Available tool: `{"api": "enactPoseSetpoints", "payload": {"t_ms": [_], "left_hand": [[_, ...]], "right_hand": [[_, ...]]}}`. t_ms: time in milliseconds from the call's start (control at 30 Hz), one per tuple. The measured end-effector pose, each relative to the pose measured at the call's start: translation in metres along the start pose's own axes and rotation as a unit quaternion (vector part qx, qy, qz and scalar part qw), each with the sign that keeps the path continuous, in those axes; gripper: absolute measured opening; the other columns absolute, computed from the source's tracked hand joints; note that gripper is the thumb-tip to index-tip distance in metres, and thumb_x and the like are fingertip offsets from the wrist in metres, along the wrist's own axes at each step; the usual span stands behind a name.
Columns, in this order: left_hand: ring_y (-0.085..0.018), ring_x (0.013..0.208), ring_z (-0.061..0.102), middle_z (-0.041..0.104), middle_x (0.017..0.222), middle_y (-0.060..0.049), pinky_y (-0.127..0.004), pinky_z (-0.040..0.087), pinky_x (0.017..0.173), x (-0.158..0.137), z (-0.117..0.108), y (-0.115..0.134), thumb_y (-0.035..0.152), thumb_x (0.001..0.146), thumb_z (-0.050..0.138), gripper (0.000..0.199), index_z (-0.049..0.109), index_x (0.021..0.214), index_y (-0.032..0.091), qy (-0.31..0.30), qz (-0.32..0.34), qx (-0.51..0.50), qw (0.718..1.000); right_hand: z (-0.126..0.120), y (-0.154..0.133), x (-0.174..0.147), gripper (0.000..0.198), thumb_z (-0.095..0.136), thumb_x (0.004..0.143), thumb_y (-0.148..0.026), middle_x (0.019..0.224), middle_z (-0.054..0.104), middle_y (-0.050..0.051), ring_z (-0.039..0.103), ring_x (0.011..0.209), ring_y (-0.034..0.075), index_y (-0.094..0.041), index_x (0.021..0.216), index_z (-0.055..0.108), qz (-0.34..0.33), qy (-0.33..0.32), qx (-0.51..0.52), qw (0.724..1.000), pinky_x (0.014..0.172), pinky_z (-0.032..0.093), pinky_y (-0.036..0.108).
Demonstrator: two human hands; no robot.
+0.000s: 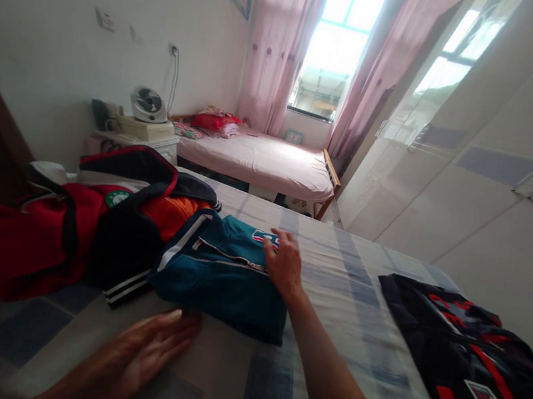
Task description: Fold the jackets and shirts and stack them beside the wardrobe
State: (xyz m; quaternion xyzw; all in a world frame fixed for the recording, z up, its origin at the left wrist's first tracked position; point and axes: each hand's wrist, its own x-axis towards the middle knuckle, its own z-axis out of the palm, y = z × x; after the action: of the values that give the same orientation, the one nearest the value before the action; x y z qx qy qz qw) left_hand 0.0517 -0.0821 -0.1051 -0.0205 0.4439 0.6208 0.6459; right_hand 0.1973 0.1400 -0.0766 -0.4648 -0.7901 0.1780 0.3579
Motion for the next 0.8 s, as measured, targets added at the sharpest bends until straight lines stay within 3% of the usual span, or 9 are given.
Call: {"api": "enactPoseSetpoints", "payload": {"t_ms": [100, 167, 267, 400, 500, 600, 700, 800], "left_hand": [[-0.021, 0.111, 0.061, 0.065, 0.118, -0.009, -0.033, 0.046, 0.101, 0.004, 0.015, 0.001, 0.019, 0.081, 0.064, 0.029, 0.06, 0.11, 0.019, -0.001, 0.03, -0.033, 0.999], [-0.019, 0.111, 0.061, 0.065, 0.119, -0.006, -0.033, 0.045, 0.102, 0.009, 0.024, 0.003, 0.02, 0.082, 0.063, 0.028, 0.06, 0.11, 0.022, 0.009, 0.036, -0.041, 0.998], [-0.018, 0.109, 0.061, 0.066, 0.118, -0.004, -0.033, 0.046, 0.1, 0.02, 0.035, 0.007, 0.02, 0.082, 0.064, 0.03, 0.06, 0.111, 0.022, 0.021, 0.032, -0.033, 0.999], [-0.019, 0.103, 0.064, 0.067, 0.115, -0.003, -0.03, 0.053, 0.089, 0.036, 0.049, 0.017, 0.02, 0.078, 0.067, 0.037, 0.058, 0.113, 0.023, 0.045, 0.047, -0.017, 0.998], [-0.019, 0.093, 0.067, 0.07, 0.108, -0.004, -0.032, 0.056, 0.081, 0.047, 0.063, 0.029, 0.016, 0.079, 0.064, 0.036, 0.058, 0.113, 0.022, 0.049, 0.093, -0.026, 0.994], [-0.019, 0.085, 0.068, 0.071, 0.098, -0.007, -0.032, 0.057, 0.075, 0.057, 0.077, 0.046, 0.02, 0.081, 0.058, 0.029, 0.06, 0.11, 0.017, -0.007, 0.148, 0.027, 0.989], [-0.02, 0.083, 0.068, 0.071, 0.094, -0.01, -0.034, 0.057, 0.075, 0.075, 0.088, 0.062, 0.027, 0.083, 0.054, 0.027, 0.062, 0.104, 0.013, -0.041, 0.208, 0.193, 0.958], [-0.027, 0.093, 0.066, 0.067, 0.103, -0.017, -0.044, 0.053, 0.082, 0.098, 0.088, 0.07, 0.026, 0.078, 0.058, 0.032, 0.061, 0.104, 0.008, 0.002, 0.249, 0.298, 0.922]], "right_hand": [[-0.01, 0.034, 0.02, 0.053, 0.059, 0.078, -0.04, 0.131, 0.051, 0.017, 0.04, 0.127, 0.029, -0.011, 0.122, 0.054, 0.165, -0.036, 0.067, 0.983, 0.103, 0.034, 0.041], [-0.013, 0.048, 0.027, 0.049, 0.06, 0.077, -0.045, 0.119, 0.061, 0.014, 0.05, 0.118, 0.028, -0.013, 0.115, 0.058, 0.222, -0.091, 0.143, 0.96, 0.095, 0.042, 0.039], [-0.012, 0.054, 0.03, 0.035, 0.062, 0.076, -0.044, 0.091, 0.07, 0.008, 0.064, 0.09, 0.022, -0.014, 0.095, 0.064, 0.24, -0.152, 0.227, 0.932, 0.078, 0.051, 0.033], [-0.016, 0.051, 0.028, 0.017, 0.068, 0.072, -0.028, 0.072, 0.069, 0.005, 0.063, 0.063, 0.014, -0.014, 0.077, 0.061, 0.261, -0.187, 0.331, 0.887, 0.064, 0.053, 0.026], [-0.035, 0.043, 0.023, 0.012, 0.07, 0.069, -0.018, 0.067, 0.068, 0.003, 0.062, 0.057, 0.012, -0.014, 0.073, 0.059, 0.278, -0.173, 0.409, 0.852, 0.062, 0.054, 0.024], [-0.066, 0.034, 0.006, 0.013, 0.071, 0.068, -0.014, 0.067, 0.069, 0.001, 0.063, 0.056, 0.011, -0.015, 0.076, 0.061, 0.283, -0.125, 0.496, 0.811, 0.061, 0.055, 0.022], [-0.092, 0.034, -0.024, 0.026, 0.072, 0.07, -0.019, 0.079, 0.071, 0.002, 0.066, 0.063, 0.012, -0.017, 0.094, 0.063, 0.265, -0.095, 0.503, 0.817, 0.063, 0.055, 0.023], [-0.102, 0.048, -0.056, 0.044, 0.07, 0.071, -0.029, 0.1, 0.069, 0.009, 0.067, 0.078, 0.018, -0.017, 0.111, 0.058, 0.285, -0.124, 0.373, 0.874, 0.069, 0.055, 0.03]]}}
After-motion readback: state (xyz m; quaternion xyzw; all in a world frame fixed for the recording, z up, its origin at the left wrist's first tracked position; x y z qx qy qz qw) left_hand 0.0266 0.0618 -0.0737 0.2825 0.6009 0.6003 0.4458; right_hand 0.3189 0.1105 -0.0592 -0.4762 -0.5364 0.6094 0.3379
